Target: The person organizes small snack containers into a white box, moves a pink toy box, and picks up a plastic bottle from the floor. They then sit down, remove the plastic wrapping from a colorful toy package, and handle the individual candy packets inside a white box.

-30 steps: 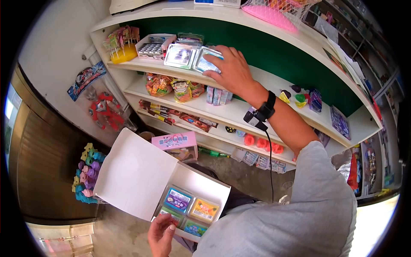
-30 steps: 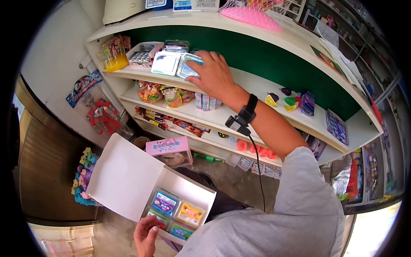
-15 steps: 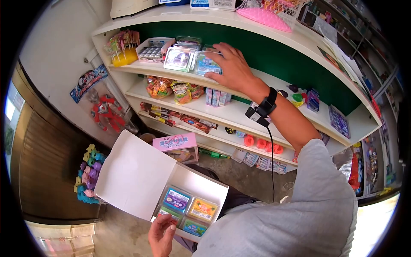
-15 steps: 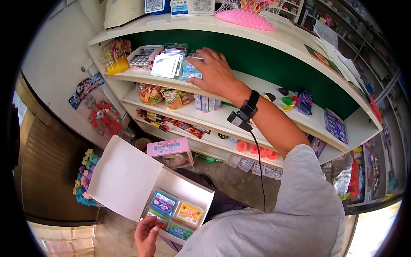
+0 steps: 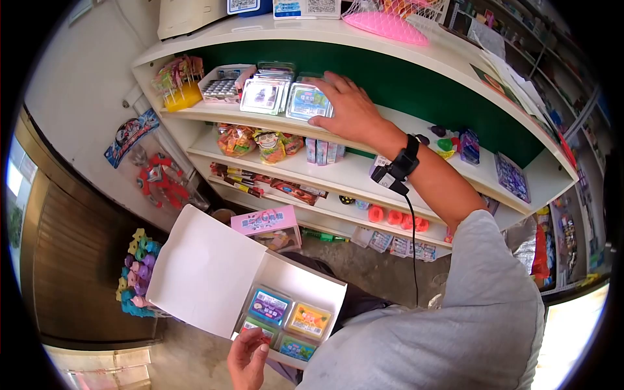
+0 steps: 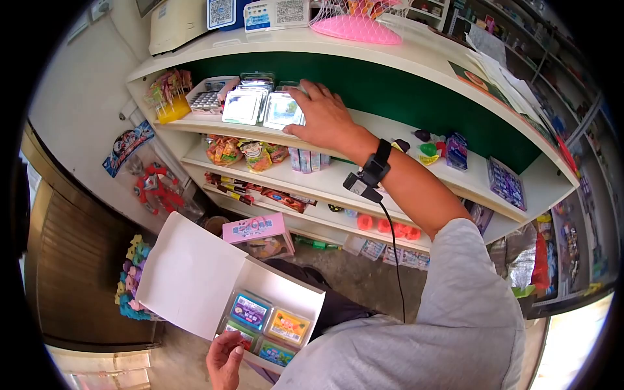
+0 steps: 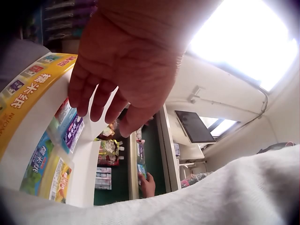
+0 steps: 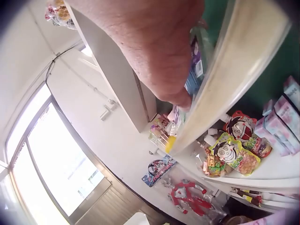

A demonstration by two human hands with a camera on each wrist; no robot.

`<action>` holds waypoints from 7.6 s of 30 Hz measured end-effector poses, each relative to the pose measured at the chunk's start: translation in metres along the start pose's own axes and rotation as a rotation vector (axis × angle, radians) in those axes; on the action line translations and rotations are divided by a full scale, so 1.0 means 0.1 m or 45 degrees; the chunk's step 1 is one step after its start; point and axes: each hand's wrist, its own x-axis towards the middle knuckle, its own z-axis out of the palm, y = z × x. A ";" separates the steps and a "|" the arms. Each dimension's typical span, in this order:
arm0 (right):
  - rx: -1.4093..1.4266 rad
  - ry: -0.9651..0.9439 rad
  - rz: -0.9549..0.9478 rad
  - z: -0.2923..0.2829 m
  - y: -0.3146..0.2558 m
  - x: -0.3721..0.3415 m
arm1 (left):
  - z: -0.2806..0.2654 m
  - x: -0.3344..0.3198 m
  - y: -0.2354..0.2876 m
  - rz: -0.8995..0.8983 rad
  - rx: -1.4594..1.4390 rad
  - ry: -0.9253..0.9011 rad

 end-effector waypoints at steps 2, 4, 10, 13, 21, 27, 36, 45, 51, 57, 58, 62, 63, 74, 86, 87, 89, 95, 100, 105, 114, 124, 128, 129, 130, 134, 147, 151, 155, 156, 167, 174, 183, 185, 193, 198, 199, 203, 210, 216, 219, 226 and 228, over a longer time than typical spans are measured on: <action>0.064 0.037 -0.025 0.09 0.07 0.01 | 0.00 0.00 0.02 0.006 0.003 -0.008; 0.067 0.064 -0.048 0.09 0.09 0.06 | 0.00 0.00 0.01 0.017 -0.001 -0.014; 0.009 0.037 -0.075 0.06 -0.02 0.07 | 0.01 -0.01 0.02 0.005 -0.013 -0.018; 0.055 0.062 -0.079 0.01 -0.01 0.05 | 0.00 -0.03 -0.01 0.007 -0.027 -0.015; -0.022 0.051 0.405 -0.40 -0.02 -0.11 | -0.01 -0.01 -0.03 0.026 -0.036 -0.036; 0.032 -0.042 0.326 -0.30 -0.07 -0.04 | 0.00 0.01 -0.01 0.010 -0.012 -0.043; -0.031 -0.085 0.305 -0.31 -0.24 0.01 | 0.01 -0.06 -0.02 0.034 -0.022 -0.027; -0.148 -0.003 -0.299 0.05 -0.22 -0.23 | 0.00 -0.06 0.00 0.024 -0.003 -0.021; -0.097 0.063 -0.224 -0.02 -0.33 -0.26 | 0.01 -0.11 0.00 -0.012 -0.027 -0.002; 0.089 0.274 -0.365 -0.10 -0.55 -0.43 | -0.13 -0.09 -0.07 0.060 0.077 0.205; 0.220 0.319 -0.417 -0.05 -0.64 -0.52 | -0.19 -0.07 -0.10 0.102 0.097 0.328; 0.602 -0.297 -0.313 0.19 -1.05 -1.18 | -0.43 0.05 -0.30 0.207 0.123 0.714; 0.648 -0.494 -0.269 0.27 -1.11 -1.35 | -0.50 0.07 -0.37 0.225 0.113 0.755; 0.988 -1.205 0.028 0.65 -1.39 -2.49 | -0.27 0.06 -0.73 -0.231 0.050 0.488; 1.655 -1.423 0.238 0.73 -1.50 -2.85 | -0.63 0.02 -1.12 -0.012 -0.406 0.456; 1.658 -1.417 0.174 0.69 -1.70 -2.92 | -0.82 -0.14 -1.18 -0.048 -0.485 0.428; 1.598 -1.423 0.146 0.68 -1.90 -2.99 | -1.02 -0.34 -1.28 -0.134 -0.593 0.440; 1.828 -1.564 0.191 0.83 -2.19 -3.08 | -1.04 -0.76 -1.26 -0.136 -0.625 0.560; 1.980 -1.633 0.223 0.96 -2.33 -3.23 | -0.98 -0.96 -1.20 -0.093 -0.648 0.643; 2.098 -1.743 0.499 1.01 -2.42 -3.11 | -1.02 -0.93 -1.07 -0.024 -0.606 0.625; 2.171 -1.646 1.111 2.01 -2.54 -2.92 | -1.24 -0.75 -0.94 0.089 0.346 1.295; 2.108 -1.320 1.175 3.56 -2.15 -2.86 | -1.41 -0.99 -1.56 -0.261 1.225 1.520; 2.175 -1.309 1.286 3.30 -2.21 -2.53 | -1.48 -0.93 -1.52 -0.270 1.197 1.515; 2.169 -1.325 1.299 3.19 -2.22 -2.45 | -1.51 -0.92 -1.51 -0.251 1.179 1.515; 2.179 -1.340 1.300 3.09 -2.22 -2.38 | -1.52 -0.92 -1.50 -0.262 1.166 1.519; 2.273 -1.237 1.134 2.71 -2.21 -2.21 | -1.51 -0.95 -1.46 -0.231 1.114 1.538; 2.476 -1.052 0.742 0.75 -2.46 -2.07 | -1.36 -1.36 -1.59 -0.024 1.142 1.572; 2.524 -1.033 0.698 0.58 -2.40 -2.17 | -1.31 -1.57 -1.74 0.031 1.050 1.656; 2.570 -1.039 0.677 0.49 -2.27 -2.15 | -1.27 -1.59 -1.71 -0.015 1.112 1.627; 2.579 -1.033 0.677 0.49 -2.26 -2.14 | -1.27 -1.60 -1.69 -0.032 1.125 1.617; 2.473 -1.057 0.835 1.62 -1.92 -2.16 | -1.14 -1.60 -1.68 -0.043 1.155 1.544; 2.254 -1.020 0.888 3.14 -1.88 -2.56 | -1.09 -1.58 -1.68 -0.131 1.147 1.535; 2.104 -1.317 1.144 4.23 -2.28 -2.93 | -1.10 -1.53 -1.67 -0.231 1.109 1.486; 2.114 -1.389 1.170 4.54 -2.32 -2.93 | -1.14 -1.50 -1.71 -0.214 1.045 1.494; 0.944 -1.677 0.747 5.18 -1.52 -3.68 | -1.26 -1.40 -1.71 -0.228 0.899 1.400; 0.155 -1.702 0.403 4.87 -0.24 -4.82 | -1.26 -1.34 -1.66 -0.286 0.980 1.331; 0.087 -1.631 0.459 4.76 -0.09 -4.85 | -1.30 -1.36 -1.67 -0.287 0.955 1.322; -0.023 -1.388 0.551 4.57 0.36 -4.78 | -1.24 -1.25 -1.57 -0.330 0.959 1.278; -0.013 -1.335 0.387 4.93 -0.09 -3.73 | -1.31 -1.32 -1.66 -0.493 1.018 1.324; -0.156 -1.217 0.678 5.36 -0.46 -3.79 | -1.31 -1.17 -1.60 -0.531 1.024 1.312; -0.064 -1.369 0.638 5.35 -0.54 -3.90 | -1.35 -1.19 -1.57 -0.553 1.057 1.287; -0.015 -1.207 0.680 5.04 -0.17 -4.24 | -1.43 -1.15 -1.63 -0.535 1.042 1.258; 0.318 -1.415 0.693 5.32 0.15 -4.62 | -1.39 -1.13 -1.63 -0.526 1.026 1.277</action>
